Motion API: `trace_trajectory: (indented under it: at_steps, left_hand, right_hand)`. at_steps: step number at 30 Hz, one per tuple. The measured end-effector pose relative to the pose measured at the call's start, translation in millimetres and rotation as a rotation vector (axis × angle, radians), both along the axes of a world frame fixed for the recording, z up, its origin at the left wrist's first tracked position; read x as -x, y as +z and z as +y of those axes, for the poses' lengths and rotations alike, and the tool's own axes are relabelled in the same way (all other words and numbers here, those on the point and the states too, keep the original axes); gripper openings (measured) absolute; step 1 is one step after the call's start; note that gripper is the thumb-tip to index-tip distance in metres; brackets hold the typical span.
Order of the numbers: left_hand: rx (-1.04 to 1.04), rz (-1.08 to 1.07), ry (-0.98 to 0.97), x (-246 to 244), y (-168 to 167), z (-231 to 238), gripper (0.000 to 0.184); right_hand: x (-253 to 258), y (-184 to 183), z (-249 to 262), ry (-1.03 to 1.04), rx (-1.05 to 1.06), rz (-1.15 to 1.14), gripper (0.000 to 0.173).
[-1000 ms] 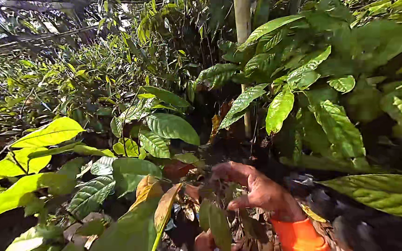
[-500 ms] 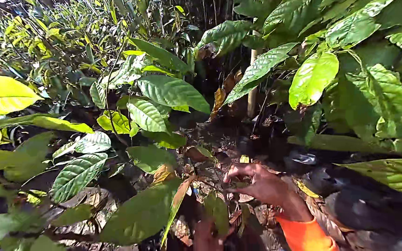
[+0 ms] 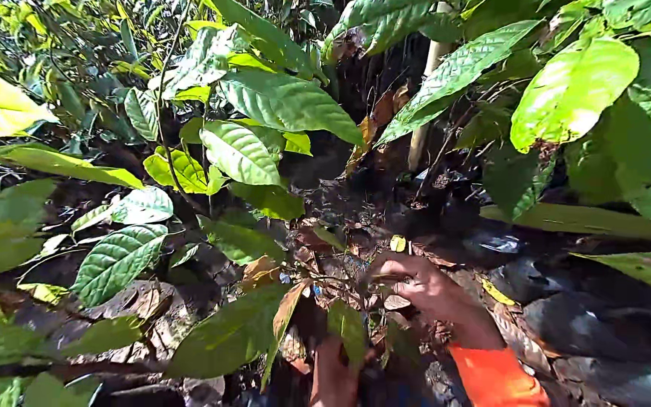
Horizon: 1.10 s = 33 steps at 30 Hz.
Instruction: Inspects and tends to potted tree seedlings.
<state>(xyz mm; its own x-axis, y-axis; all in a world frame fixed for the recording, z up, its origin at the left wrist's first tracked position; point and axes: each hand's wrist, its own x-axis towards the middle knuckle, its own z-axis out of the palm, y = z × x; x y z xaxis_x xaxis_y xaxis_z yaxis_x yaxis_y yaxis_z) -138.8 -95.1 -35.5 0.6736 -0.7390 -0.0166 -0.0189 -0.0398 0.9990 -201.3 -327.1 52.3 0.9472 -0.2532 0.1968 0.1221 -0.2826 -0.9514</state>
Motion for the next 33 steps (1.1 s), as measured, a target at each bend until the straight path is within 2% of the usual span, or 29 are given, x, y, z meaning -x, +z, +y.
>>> trace_trajectory:
  at_steps: [5, 9, 12, 15, 18, 21, 24, 26, 29, 31, 33]
  left_hand:
    - [0.016, -0.012, -0.009, 2, 2, -1, 0.022]
    - [-0.012, -0.035, -0.006, 3, 4, -2, 0.024]
    - [-0.011, -0.071, 0.004, 4, 1, 0, 0.020]
    - [-0.052, -0.035, -0.006, 5, 6, 0, 0.020]
    - [-0.048, -0.032, 0.021, 6, 7, 0, 0.022]
    - [-0.018, -0.028, 0.044, 7, 9, 2, 0.024]
    - [-0.050, -0.022, 0.061, 8, 12, 4, 0.025]
    - [-0.080, -0.048, 0.053, 6, 9, 4, 0.026]
    - [-0.092, -0.034, 0.027, 5, 12, 4, 0.027]
    - [-0.085, 0.003, 0.017, 5, 17, 3, 0.027]
    - [-0.048, 0.022, 0.006, 6, 17, 2, 0.028]
  right_hand:
    - [6, 27, -1, -0.071, -0.004, 0.012, 0.013]
    - [9, 34, -9, -0.135, 0.237, -0.065, 0.013]
    - [10, 44, -12, -0.180, 0.270, -0.130, 0.017]
    - [10, 49, -14, -0.179, 0.289, -0.063, 0.018]
    - [10, 44, -15, -0.108, 0.191, 0.020, 0.017]
    - [10, 41, -12, -0.054, -0.009, 0.135, 0.014]
    - [8, 37, -10, -0.007, -0.166, 0.120, 0.036]
    - [4, 36, -8, -0.014, -0.277, 0.067, 0.045]
    - [-2, 35, -6, 0.119, -0.374, 0.073, 0.068]
    - [-8, 33, -2, 0.208, -0.317, 0.104, 0.065]
    - [-12, 28, 4, 0.215, -0.297, 0.083, 0.039]
